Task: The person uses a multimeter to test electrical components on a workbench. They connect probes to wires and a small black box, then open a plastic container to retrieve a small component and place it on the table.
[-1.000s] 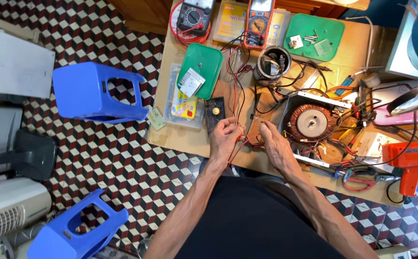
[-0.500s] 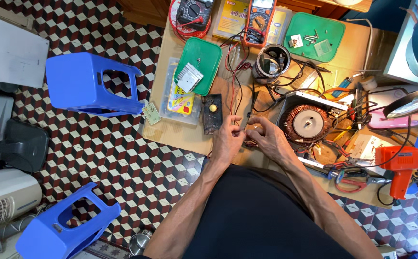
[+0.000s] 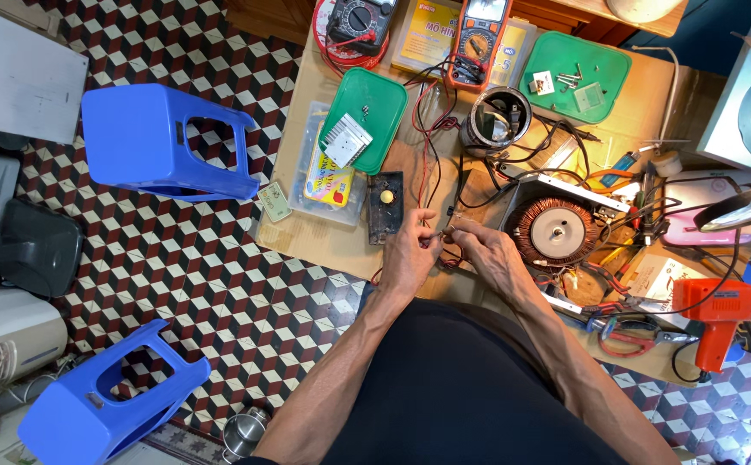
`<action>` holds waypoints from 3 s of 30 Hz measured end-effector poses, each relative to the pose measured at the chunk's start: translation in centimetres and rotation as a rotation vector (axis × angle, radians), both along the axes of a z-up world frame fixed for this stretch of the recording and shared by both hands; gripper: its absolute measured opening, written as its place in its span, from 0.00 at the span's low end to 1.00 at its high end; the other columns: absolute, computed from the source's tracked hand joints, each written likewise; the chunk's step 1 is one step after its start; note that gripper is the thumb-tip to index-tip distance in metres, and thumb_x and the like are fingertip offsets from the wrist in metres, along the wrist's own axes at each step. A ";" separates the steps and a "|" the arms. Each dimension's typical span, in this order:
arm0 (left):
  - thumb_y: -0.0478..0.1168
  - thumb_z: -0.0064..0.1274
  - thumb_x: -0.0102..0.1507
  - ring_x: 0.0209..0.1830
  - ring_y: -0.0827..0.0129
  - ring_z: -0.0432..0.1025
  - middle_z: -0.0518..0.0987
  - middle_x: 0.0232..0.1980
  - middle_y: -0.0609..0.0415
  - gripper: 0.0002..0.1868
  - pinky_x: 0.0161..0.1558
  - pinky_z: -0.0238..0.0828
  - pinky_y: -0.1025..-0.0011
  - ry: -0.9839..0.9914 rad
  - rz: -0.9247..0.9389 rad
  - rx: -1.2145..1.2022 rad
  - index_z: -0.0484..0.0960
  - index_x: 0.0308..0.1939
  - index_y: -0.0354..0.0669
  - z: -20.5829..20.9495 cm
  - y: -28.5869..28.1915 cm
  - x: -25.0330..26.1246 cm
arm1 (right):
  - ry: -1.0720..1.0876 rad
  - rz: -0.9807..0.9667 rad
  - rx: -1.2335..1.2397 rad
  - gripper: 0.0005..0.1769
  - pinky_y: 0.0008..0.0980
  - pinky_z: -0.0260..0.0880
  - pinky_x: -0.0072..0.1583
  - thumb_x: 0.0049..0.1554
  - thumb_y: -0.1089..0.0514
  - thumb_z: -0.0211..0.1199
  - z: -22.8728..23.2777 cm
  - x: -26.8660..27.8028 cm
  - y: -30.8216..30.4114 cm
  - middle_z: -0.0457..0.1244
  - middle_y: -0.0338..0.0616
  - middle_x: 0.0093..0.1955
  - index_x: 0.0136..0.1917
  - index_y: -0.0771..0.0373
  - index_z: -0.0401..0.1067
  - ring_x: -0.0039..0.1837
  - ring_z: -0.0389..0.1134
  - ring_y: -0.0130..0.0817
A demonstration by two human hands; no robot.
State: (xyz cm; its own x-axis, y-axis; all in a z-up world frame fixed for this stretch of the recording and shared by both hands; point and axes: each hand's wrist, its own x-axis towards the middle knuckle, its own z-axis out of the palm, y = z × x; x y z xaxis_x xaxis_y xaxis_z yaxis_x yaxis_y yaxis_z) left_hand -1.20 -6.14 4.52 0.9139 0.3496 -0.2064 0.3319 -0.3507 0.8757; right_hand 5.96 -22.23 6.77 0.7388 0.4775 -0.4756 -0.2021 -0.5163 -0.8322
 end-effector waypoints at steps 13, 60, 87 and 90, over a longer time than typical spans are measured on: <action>0.32 0.57 0.60 0.37 0.61 0.84 0.87 0.40 0.47 0.24 0.39 0.81 0.65 0.068 0.009 -0.032 0.71 0.60 0.43 0.4 0.3 -0.1 | -0.001 0.038 -0.031 0.17 0.30 0.70 0.46 0.61 0.51 0.60 1.1 -0.2 1.4 0.72 0.39 0.46 0.59 0.61 0.74 0.43 0.68 0.27; 0.35 0.57 0.60 0.38 0.59 0.83 0.87 0.40 0.51 0.22 0.39 0.78 0.63 0.133 -0.213 0.093 0.73 0.58 0.48 0.8 1.7 4.0 | -0.012 -0.195 0.043 0.15 0.35 0.72 0.47 0.60 0.55 0.57 -0.5 0.9 1.8 0.73 0.49 0.43 0.56 0.63 0.74 0.43 0.72 0.35; 0.32 0.54 0.61 0.37 0.62 0.83 0.86 0.40 0.52 0.23 0.38 0.83 0.66 0.192 -0.194 0.134 0.71 0.60 0.47 0.8 -2.4 2.9 | -0.083 -0.090 0.117 0.12 0.36 0.70 0.42 0.61 0.53 0.59 -3.1 0.6 -2.4 0.69 0.46 0.38 0.54 0.61 0.73 0.38 0.68 0.33; 0.32 0.55 0.61 0.38 0.62 0.83 0.86 0.40 0.51 0.23 0.39 0.82 0.65 0.177 -0.190 0.160 0.72 0.60 0.47 0.7 -2.3 2.6 | -0.062 -0.070 0.067 0.12 0.38 0.69 0.42 0.61 0.53 0.59 -2.9 0.6 -2.2 0.67 0.49 0.36 0.54 0.61 0.74 0.38 0.66 0.35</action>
